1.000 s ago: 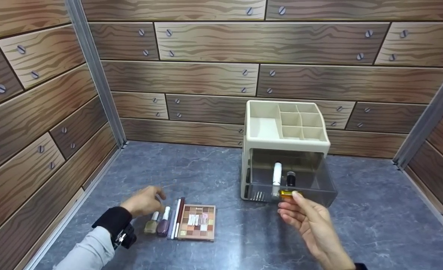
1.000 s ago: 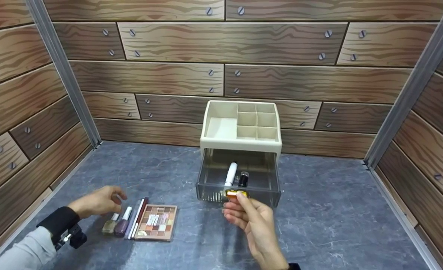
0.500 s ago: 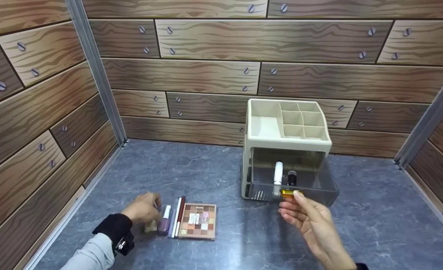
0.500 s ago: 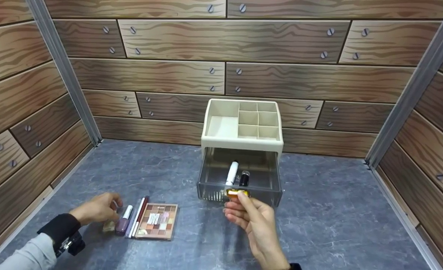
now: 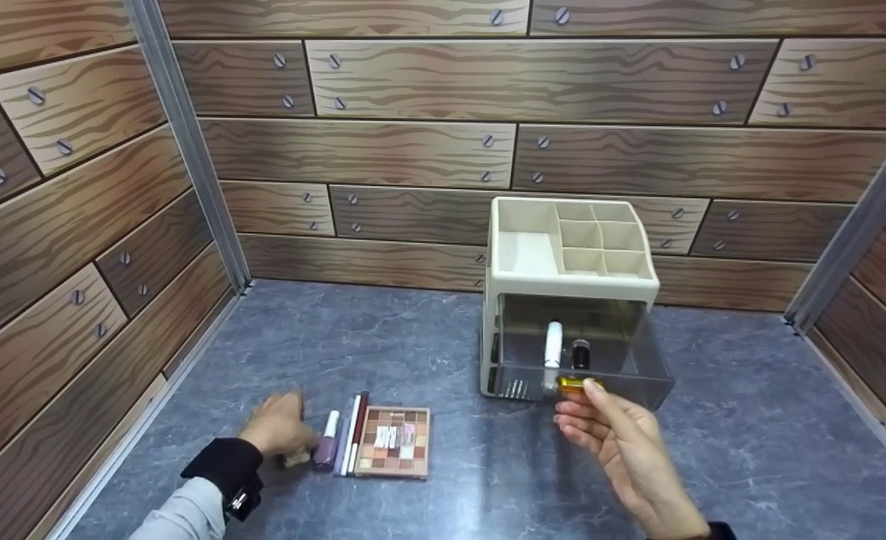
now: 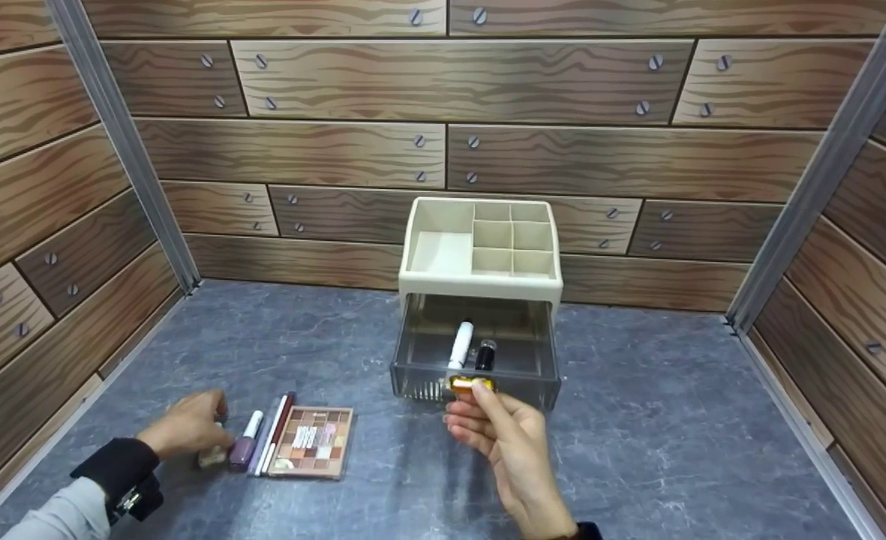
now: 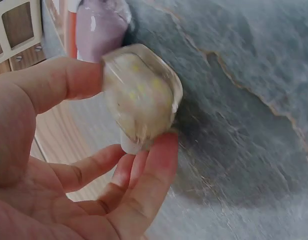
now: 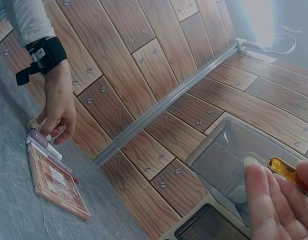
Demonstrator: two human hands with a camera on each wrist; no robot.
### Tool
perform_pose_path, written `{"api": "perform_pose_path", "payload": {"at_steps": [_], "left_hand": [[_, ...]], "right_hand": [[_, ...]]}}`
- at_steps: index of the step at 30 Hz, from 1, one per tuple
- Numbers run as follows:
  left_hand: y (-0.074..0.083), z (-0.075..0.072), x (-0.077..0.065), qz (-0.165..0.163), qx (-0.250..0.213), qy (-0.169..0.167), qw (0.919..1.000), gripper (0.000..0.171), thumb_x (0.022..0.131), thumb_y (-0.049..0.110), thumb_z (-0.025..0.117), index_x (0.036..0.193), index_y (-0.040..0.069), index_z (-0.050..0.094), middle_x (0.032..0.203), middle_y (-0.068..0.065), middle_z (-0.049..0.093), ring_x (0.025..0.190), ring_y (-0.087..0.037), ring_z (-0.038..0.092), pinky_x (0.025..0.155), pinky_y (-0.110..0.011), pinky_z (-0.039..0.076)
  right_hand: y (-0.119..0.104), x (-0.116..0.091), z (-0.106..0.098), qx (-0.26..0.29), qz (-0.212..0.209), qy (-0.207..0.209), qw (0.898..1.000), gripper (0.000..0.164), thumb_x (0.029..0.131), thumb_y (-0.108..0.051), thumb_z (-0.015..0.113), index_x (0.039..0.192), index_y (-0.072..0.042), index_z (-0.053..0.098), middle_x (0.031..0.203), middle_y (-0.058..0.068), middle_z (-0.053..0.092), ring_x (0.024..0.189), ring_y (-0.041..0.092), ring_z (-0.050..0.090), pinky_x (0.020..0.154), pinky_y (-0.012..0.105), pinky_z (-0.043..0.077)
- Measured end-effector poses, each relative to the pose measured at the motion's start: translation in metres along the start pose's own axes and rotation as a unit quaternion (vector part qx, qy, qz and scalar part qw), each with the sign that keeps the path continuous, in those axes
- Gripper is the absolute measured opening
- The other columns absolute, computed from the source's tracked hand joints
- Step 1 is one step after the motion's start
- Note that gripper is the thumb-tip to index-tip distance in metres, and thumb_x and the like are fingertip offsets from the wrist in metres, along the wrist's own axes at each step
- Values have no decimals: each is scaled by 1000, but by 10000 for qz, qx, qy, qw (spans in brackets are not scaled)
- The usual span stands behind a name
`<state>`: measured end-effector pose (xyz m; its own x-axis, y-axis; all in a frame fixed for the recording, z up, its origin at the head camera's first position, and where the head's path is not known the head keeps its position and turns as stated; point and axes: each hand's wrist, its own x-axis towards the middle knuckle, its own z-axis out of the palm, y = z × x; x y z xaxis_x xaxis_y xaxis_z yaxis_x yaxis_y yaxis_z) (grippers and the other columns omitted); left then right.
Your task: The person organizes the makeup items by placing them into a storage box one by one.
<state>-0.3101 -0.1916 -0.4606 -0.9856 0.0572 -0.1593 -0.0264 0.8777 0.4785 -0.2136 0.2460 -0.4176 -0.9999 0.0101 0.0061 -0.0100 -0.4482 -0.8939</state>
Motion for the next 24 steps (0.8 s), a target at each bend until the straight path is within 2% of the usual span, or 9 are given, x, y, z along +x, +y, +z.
{"api": "perform_pose_path", "payload": {"at_steps": [3, 9, 14, 20, 24], "left_hand": [[-2, 0, -1, -176, -126, 1, 9998, 35, 66, 7, 85, 84, 4, 56, 81, -11, 58, 71, -26, 59, 64, -36, 52], [-8, -1, -4, -270, 98, 63, 9996, 37, 68, 19, 88, 81, 2, 57, 80, -11, 60, 72, -26, 60, 64, -36, 55], [-11, 0, -4, -388, -67, -64, 9992, 37, 70, 17, 88, 83, 0, 58, 80, -12, 61, 68, -24, 62, 57, -31, 56], [-7, -4, 1, -237, -84, 22, 9997, 33, 69, 12, 88, 65, 9, 54, 66, -4, 57, 58, -16, 52, 51, -24, 44], [-2, -13, 4, -104, -163, 33, 9998, 28, 70, 10, 86, 70, 6, 59, 71, -6, 60, 64, -19, 55, 55, -27, 48]], "right_hand": [[0, 0, 0, 8, -6, 3, 10000, 30, 111, -18, 51, 97, -8, 77, 89, 6, 79, 84, 17, 78, 80, 25, 63], [1, 0, 0, -33, -55, 21, 10000, 30, 111, -17, 51, 98, -7, 76, 89, 7, 79, 85, 17, 78, 80, 25, 63], [0, 0, 1, -67, -58, 36, 10000, 29, 112, -18, 51, 100, -6, 76, 90, 7, 79, 86, 18, 78, 80, 25, 63], [0, -1, 1, -21, -51, 17, 10000, 30, 111, -18, 51, 99, -7, 76, 90, 7, 79, 85, 17, 78, 80, 25, 63], [0, -1, 1, -5, -67, -8, 10000, 30, 111, -17, 51, 98, -7, 76, 89, 7, 79, 85, 17, 78, 80, 26, 63]]}}
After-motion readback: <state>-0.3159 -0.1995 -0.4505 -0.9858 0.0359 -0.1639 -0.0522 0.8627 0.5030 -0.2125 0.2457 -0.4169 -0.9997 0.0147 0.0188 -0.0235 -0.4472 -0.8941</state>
